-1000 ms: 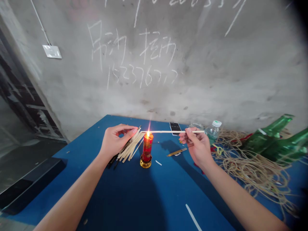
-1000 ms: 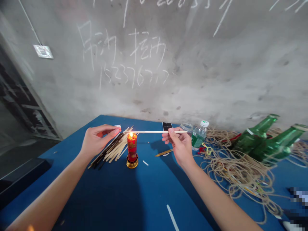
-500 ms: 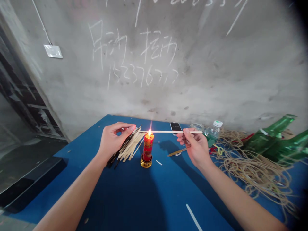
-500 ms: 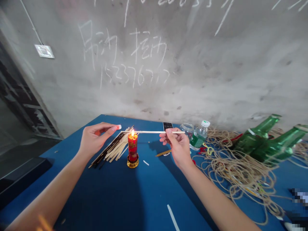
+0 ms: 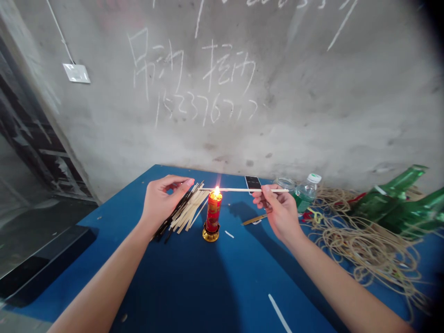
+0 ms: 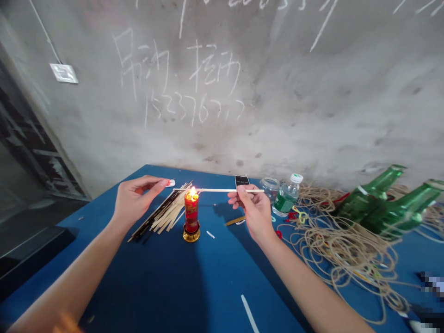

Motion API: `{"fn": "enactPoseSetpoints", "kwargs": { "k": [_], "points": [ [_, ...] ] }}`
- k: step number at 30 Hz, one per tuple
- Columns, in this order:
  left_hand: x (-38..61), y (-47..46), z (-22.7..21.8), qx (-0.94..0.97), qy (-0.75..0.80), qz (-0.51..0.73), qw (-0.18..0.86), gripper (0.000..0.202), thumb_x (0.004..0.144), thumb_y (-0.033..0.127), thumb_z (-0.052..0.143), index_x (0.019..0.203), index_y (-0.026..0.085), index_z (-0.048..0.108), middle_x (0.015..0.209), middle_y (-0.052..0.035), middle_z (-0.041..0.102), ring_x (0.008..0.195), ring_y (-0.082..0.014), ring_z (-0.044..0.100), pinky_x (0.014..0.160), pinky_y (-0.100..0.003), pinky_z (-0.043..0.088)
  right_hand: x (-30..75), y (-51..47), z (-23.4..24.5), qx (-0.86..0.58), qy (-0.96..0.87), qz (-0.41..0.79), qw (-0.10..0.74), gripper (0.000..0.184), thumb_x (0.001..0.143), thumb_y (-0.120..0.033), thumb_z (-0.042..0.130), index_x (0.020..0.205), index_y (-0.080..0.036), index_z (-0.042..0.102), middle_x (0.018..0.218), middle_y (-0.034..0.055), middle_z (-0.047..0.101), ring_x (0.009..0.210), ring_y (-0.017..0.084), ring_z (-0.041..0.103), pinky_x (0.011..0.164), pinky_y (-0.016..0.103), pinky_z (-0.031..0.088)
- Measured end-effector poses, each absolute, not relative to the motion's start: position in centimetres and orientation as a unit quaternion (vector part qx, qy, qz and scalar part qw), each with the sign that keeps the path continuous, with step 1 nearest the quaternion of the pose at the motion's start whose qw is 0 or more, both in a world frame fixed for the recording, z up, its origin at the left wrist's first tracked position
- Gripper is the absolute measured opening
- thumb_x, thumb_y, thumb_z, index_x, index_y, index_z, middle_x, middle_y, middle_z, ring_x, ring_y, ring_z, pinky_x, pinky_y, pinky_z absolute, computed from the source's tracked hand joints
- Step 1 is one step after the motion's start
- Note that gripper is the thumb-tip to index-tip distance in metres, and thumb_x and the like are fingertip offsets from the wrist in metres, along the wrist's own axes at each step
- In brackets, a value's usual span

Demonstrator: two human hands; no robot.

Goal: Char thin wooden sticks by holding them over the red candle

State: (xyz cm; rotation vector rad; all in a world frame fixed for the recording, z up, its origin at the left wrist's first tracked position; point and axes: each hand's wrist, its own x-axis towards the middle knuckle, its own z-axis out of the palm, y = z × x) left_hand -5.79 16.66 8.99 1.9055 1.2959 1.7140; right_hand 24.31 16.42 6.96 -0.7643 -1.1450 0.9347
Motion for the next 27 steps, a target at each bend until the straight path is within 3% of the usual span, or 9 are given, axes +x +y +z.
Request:
{"fn": "enactPoseSetpoints", "kwargs": {
  "k": [27],
  "points": [
    [-5.94,16.97,8.96,0.618,0.451,0.631,0.126,0.022,0.088,0.042,0.072,0.09,0.023,0.081,0.089,-0.0054,0.08,0.083,-0.0211,0.073,0.079,-0.035,0.057,24.06,16.71,6.97,-0.337,-0.495,0.417,0.684,0.032,0.081,-0.049,0.082,0.082,-0.02,0.07,0.078,0.0053,0.077,0.062,0.015,0.067,0.054,0.027,0.052]
  ]
}}
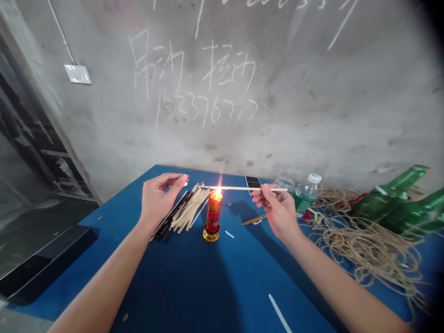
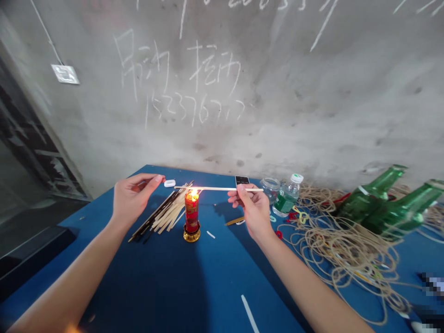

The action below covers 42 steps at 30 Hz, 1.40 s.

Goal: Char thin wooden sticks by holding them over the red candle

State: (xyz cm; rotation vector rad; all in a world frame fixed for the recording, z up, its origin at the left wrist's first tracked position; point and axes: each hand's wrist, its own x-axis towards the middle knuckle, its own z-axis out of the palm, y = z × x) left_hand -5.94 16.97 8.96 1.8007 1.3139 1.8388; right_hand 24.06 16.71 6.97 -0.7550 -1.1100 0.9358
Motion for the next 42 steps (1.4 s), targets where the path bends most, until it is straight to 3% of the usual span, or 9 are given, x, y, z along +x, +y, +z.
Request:
{"fn": "enactPoseSetpoints", "kwargs": {
  "k": [35,42],
  "points": [
    [-5.7,16.8,9.3,0.61,0.46,0.632,0.128,0.024,0.088,0.043,0.071,0.087,0.02,0.08,0.087,-0.0061,0.08,0.083,-0.0204,0.074,0.08,-0.032,0.057,24.9,16.9,6.9,-0.321,-0.47,0.43,0.701,0.024,0.082,-0.041,0.083,0.08,-0.021,0.07,0.074,0.0041,0.076,0.06,0.015,0.067,0.053,0.025,0.049],
    [-6.8,18.0,8.8,0.62,0.542,0.55,0.139,0.037,0.094,0.051,0.058,0.086,0.023,0.08,0.088,-0.0047,0.08,0.077,-0.0192,0.07,0.071,-0.029,0.05,24.6,16.7,6.9,-0.319,-0.476,0.433,0.695,0.024,0.083,-0.041,0.082,0.079,-0.02,0.07,0.074,0.0044,0.076,0.06,0.014,0.066,0.052,0.025,0.049]
  ]
}}
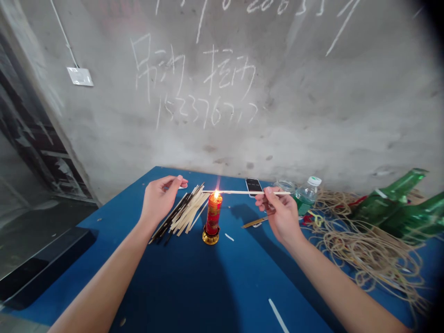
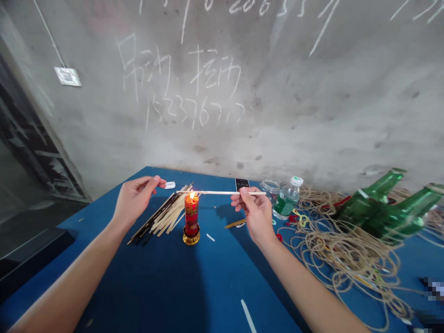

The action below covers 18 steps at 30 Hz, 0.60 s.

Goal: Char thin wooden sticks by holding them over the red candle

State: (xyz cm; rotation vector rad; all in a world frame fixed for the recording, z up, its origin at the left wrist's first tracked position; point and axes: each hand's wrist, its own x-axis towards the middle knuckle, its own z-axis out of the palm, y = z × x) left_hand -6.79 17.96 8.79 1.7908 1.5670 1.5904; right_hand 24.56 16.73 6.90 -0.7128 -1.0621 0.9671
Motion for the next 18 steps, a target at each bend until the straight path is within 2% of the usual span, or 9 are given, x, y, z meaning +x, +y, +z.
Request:
{"fn": "enactPoseSetpoints", "kwargs": {
  "k": [4,6,11,18],
  "points": [
    [-8.1,20.0,7.0,0.693,0.606,0.371,0.125,0.036,0.091,0.049,0.057,0.083,0.024,0.081,0.081,-0.0036,0.079,0.071,-0.0196,0.067,0.065,-0.029,0.043,24.4,16.7,6.9,-0.319,-0.475,0.436,0.695,0.024,0.082,-0.041,0.083,0.079,-0.02,0.07,0.074,0.0048,0.077,0.06,0.014,0.066,0.052,0.024,0.048],
    [-9.0,21.1,6.0,0.701,0.63,0.32,0.101,0.034,0.089,0.049,0.058,0.085,0.024,0.081,0.078,-0.0035,0.077,0.07,-0.0204,0.067,0.064,-0.029,0.041,24.3,16.6,6.9,-0.324,-0.475,0.436,0.693,0.025,0.082,-0.041,0.083,0.079,-0.02,0.07,0.075,0.005,0.076,0.06,0.014,0.066,0.052,0.024,0.048],
    [-11.6,23.5,3.8,0.673,0.673,0.286,0.113,0.036,0.088,0.048,0.056,0.085,0.023,0.082,0.081,-0.0056,0.078,0.075,-0.0232,0.069,0.065,-0.028,0.041,24.3,16.6,6.7,-0.331,-0.481,0.431,0.688,0.026,0.083,-0.043,0.082,0.083,-0.019,0.071,0.078,0.0055,0.077,0.062,0.014,0.066,0.053,0.025,0.049],
    [-13.5,25.4,1.3,0.648,0.691,0.27,0.173,0.032,0.085,0.047,0.059,0.081,0.025,0.081,0.084,-0.0031,0.079,0.081,-0.0228,0.07,0.07,-0.028,0.046,24.2,16.5,6.7,-0.328,-0.481,0.434,0.688,0.026,0.084,-0.043,0.082,0.084,-0.019,0.071,0.079,0.0059,0.076,0.063,0.014,0.067,0.053,0.024,0.049]
  ]
}}
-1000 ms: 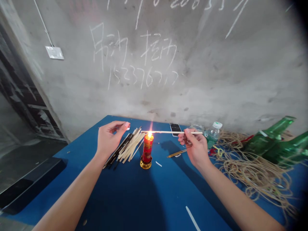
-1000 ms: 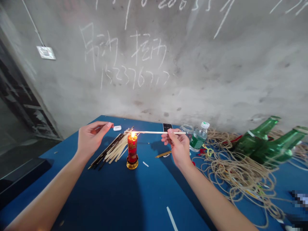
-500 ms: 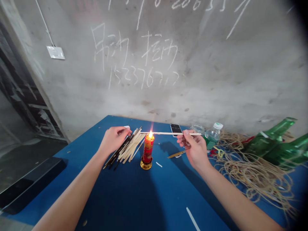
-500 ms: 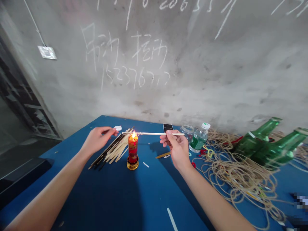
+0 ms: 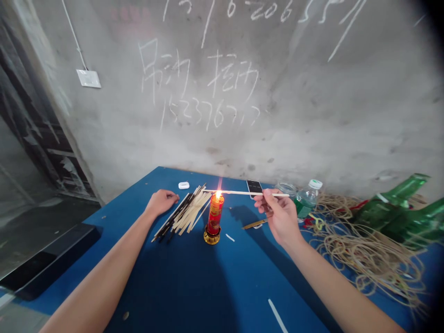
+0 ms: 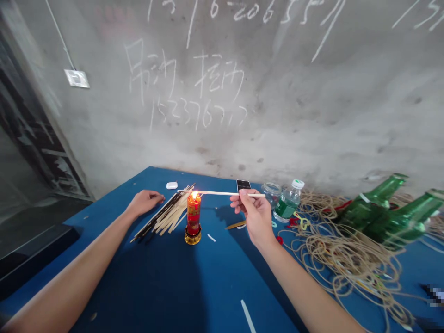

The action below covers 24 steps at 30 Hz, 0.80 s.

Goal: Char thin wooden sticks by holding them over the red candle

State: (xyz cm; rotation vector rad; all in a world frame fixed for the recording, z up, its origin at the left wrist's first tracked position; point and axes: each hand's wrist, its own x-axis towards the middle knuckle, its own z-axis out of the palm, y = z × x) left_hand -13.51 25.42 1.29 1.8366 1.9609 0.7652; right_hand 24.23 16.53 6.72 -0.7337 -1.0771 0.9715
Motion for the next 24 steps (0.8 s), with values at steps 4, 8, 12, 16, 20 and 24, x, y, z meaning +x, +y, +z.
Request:
{"fn": "enactPoseSetpoints", "kwargs": {
  "k": [4,8,12,16,20,24],
  "points": [
    [-13.7,25.8,0.5,0.638,0.696,0.273,0.182,0.032,0.084,0.048,0.059,0.08,0.025,0.082,0.084,-0.0035,0.079,0.08,-0.0227,0.071,0.069,-0.027,0.047,24.0,16.3,6.9,-0.326,-0.483,0.435,0.687,0.027,0.082,-0.043,0.084,0.083,-0.019,0.071,0.078,0.0055,0.076,0.062,0.014,0.066,0.052,0.024,0.049],
    [-13.7,25.8,0.5,0.64,0.694,0.274,0.183,0.034,0.084,0.049,0.058,0.08,0.024,0.081,0.084,-0.0036,0.079,0.08,-0.0227,0.071,0.069,-0.027,0.047,23.7,16.2,6.9,-0.323,-0.488,0.436,0.684,0.027,0.081,-0.043,0.084,0.083,-0.02,0.071,0.078,0.005,0.076,0.062,0.014,0.065,0.052,0.024,0.049],
    [-13.7,25.6,0.7,0.644,0.691,0.275,0.181,0.034,0.084,0.049,0.058,0.079,0.024,0.081,0.085,-0.0041,0.08,0.081,-0.0239,0.071,0.071,-0.029,0.047,23.5,16.1,6.9,-0.325,-0.493,0.436,0.679,0.026,0.082,-0.042,0.083,0.084,-0.02,0.071,0.079,0.0052,0.076,0.063,0.014,0.065,0.052,0.025,0.049],
    [-13.7,25.6,0.6,0.64,0.692,0.279,0.183,0.032,0.083,0.048,0.06,0.078,0.025,0.08,0.086,-0.0043,0.08,0.085,-0.0251,0.071,0.073,-0.029,0.047,23.2,16.0,7.0,-0.332,-0.489,0.441,0.676,0.027,0.082,-0.044,0.083,0.084,-0.02,0.07,0.079,0.005,0.076,0.063,0.014,0.065,0.052,0.026,0.048],
    [-13.6,25.6,0.6,0.633,0.696,0.28,0.19,0.03,0.083,0.047,0.06,0.078,0.025,0.08,0.085,-0.0044,0.08,0.086,-0.0247,0.072,0.073,-0.028,0.047,23.0,15.9,7.0,-0.335,-0.491,0.443,0.671,0.028,0.082,-0.045,0.083,0.085,-0.02,0.069,0.08,0.0053,0.076,0.064,0.015,0.065,0.053,0.026,0.048],
    [-13.6,25.6,0.6,0.636,0.694,0.28,0.188,0.031,0.084,0.047,0.059,0.08,0.025,0.081,0.085,-0.0039,0.079,0.084,-0.0236,0.071,0.071,-0.027,0.046,23.0,16.0,7.0,-0.332,-0.496,0.445,0.668,0.026,0.084,-0.043,0.081,0.086,-0.019,0.07,0.082,0.0056,0.077,0.064,0.014,0.064,0.054,0.025,0.048]
  ]
}}
